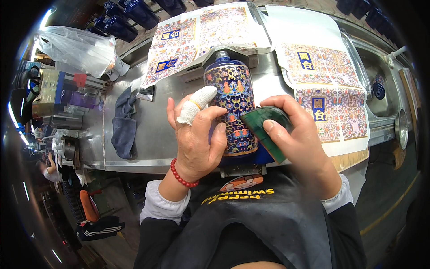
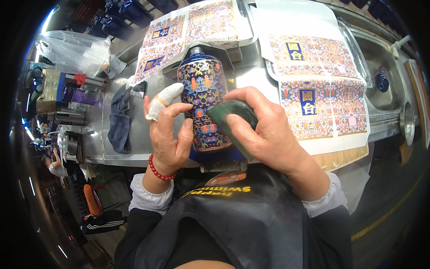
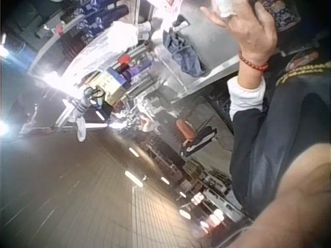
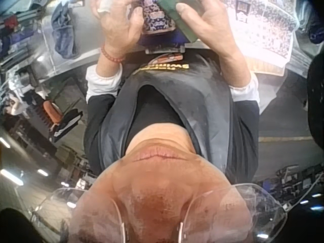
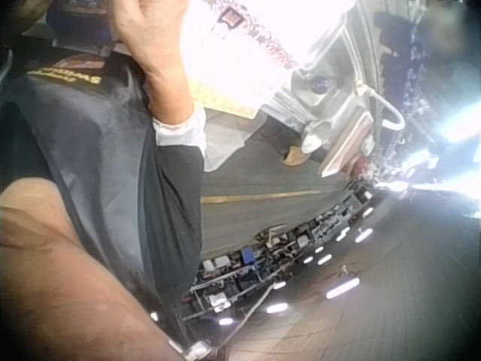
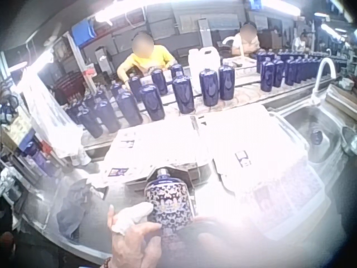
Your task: The person applies a decorative sticker to a blue ceramic bottle using a green squeegee tool. They smooth the sticker onto the bottle's surface, rotate the bottle to cover different areas, and press the edges to ensure adhesion.
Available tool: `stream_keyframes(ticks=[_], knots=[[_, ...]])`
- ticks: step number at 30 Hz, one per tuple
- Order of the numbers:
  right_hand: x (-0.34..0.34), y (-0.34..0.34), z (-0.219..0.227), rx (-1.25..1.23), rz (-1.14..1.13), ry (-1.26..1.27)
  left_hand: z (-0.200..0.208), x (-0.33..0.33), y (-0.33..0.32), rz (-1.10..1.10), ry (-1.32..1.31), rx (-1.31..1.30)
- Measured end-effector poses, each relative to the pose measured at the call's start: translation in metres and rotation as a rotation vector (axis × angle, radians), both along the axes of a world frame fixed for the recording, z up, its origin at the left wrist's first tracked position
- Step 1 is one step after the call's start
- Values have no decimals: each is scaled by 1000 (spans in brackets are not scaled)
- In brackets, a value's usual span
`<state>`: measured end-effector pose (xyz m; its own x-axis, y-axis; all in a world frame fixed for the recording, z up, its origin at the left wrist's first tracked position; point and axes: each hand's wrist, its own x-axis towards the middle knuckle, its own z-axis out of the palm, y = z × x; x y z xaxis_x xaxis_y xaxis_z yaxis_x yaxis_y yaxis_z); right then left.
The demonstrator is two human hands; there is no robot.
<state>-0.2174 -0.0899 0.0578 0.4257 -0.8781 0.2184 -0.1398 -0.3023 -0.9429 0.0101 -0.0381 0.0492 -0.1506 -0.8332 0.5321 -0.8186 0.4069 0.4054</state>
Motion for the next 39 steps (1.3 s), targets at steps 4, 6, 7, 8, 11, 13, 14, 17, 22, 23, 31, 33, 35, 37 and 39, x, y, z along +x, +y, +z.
stream_keyframes(ticks=[4, 6, 7, 8, 11, 13, 14, 17, 22, 23, 31, 33, 35, 37, 39], knots=[[0, -1, 0, 4, 6, 0, 0, 0, 0, 2, 1, 3], [1, 0, 0, 25, 18, -10, -1, 0, 1, 1, 1, 2], [2, 1, 1, 32, 23, -21, -1, 0, 1, 1, 7, 4], [2, 1, 2, 38, 28, -32, -1, 0, 1, -1, 5, 7], [2, 4, 5, 126, 31, 6, -1, -1, 2, -9, 15, 12], [2, 4, 6, 157, 43, -15, -1, -2, 2, -21, 36, 7], [3, 4, 6, 173, 48, -26, 0, -2, 1, -38, 16, -2], [3, 5, 6, 52, 54, 18, 2, -3, 2, -77, -19, -22], [2, 4, 6, 14, 33, 20, 3, -4, 1, -81, -64, -68], [3, 4, 5, 2, 27, 15, 4, -5, 1, -78, -71, -76], [6, 3, 3, 36, 11, -29, 5, -8, 5, -82, -108, -93], [6, 2, 2, 42, -4, -37, 4, -11, 6, -58, -137, -110], [5, 0, 2, 70, -21, -31, 3, -12, 5, -36, -154, -131], [5, -3, 1, -164, -52, -19, 2, -11, 5, -19, -158, -160], [4, -3, 2, -183, -51, 0, 2, -10, 6, -1, -150, -143]])
